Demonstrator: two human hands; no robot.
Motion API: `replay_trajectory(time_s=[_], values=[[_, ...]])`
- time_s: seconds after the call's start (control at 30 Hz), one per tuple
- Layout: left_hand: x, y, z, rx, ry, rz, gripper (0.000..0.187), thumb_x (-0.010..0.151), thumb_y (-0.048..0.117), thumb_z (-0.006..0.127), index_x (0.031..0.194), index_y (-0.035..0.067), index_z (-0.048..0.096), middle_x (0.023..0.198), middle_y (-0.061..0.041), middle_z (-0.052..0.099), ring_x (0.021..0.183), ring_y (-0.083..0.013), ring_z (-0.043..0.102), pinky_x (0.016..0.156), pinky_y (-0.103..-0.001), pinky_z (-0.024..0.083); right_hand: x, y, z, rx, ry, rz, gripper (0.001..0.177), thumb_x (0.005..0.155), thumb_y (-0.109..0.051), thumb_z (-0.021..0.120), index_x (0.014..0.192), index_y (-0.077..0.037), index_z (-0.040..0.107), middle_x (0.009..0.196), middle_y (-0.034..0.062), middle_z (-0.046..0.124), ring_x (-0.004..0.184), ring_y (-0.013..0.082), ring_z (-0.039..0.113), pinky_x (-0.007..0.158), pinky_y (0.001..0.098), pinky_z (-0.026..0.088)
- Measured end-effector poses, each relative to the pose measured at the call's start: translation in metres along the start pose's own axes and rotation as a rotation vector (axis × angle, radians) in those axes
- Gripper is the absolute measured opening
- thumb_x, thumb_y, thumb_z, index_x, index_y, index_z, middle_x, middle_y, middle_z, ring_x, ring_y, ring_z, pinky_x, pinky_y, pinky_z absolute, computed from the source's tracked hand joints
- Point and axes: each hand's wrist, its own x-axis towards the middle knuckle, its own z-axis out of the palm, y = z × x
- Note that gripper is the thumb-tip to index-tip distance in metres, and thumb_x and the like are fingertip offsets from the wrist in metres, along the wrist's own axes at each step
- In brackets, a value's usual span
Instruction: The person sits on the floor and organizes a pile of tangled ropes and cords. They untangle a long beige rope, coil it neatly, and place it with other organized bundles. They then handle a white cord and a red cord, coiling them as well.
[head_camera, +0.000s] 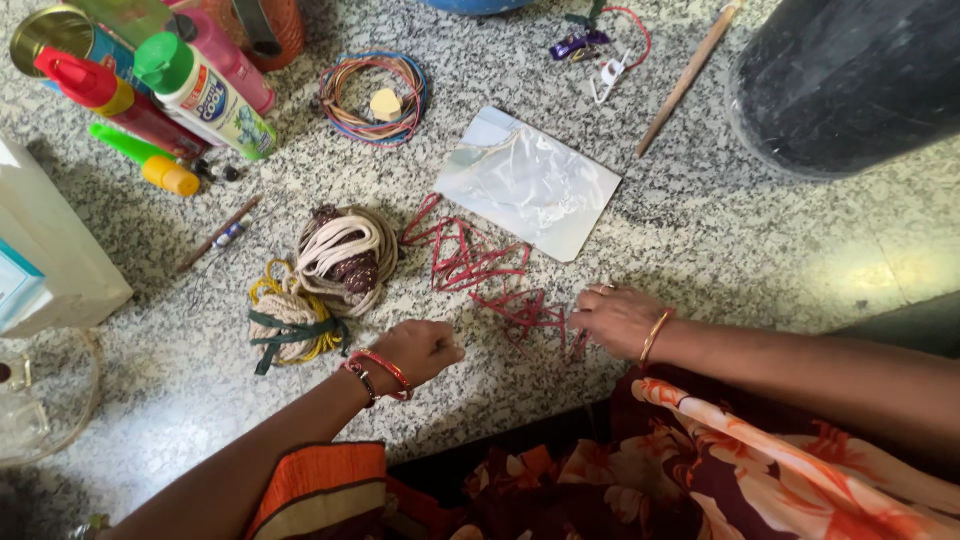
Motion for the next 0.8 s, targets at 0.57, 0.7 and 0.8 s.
replay_trajectory(time_s=[0.57,0.7,0.8], values=[[0.011,0.011,-0.02,-0.165,0.22,0.165,0.036,0.086,0.036,0.075,0.107,0.007,0.068,0.099,-0.008,0.076,0.09,-0.0212,0.076,0.083,-0.037,0.062,0.031,-0.014,-0.046,0.583,0.086,0.177,0.006,0.088,-0.02,0.074,0.093,-0.019,0.073,0.082,-0.004,0.075,0.078,0.0119,0.069,0.079,0.0323,0.057],[0.03,0.033,-0.043,-0.194,0.344,0.407,0.062,0.089,0.029,0.081,0.136,-0.002,0.057,0.126,-0.02,0.067,0.116,-0.0322,0.065,0.097,-0.042,0.05,0.041,-0.018,-0.089,0.917,0.133,0.194,0.008,0.09,-0.018,0.072,0.094,-0.014,0.076,0.086,0.0004,0.078,0.077,0.0111,0.075,0.071,0.0303,0.052],[0.045,0.053,-0.052,-0.408,0.237,0.379,0.055,0.092,0.022,0.077,0.139,0.002,0.055,0.126,-0.016,0.069,0.118,-0.0267,0.067,0.099,-0.037,0.053,0.05,-0.014,-0.101,0.984,0.284,0.019,0.012,0.087,-0.013,0.077,0.099,-0.01,0.078,0.091,0.0032,0.078,0.083,0.0092,0.07,0.077,0.0253,0.054]])
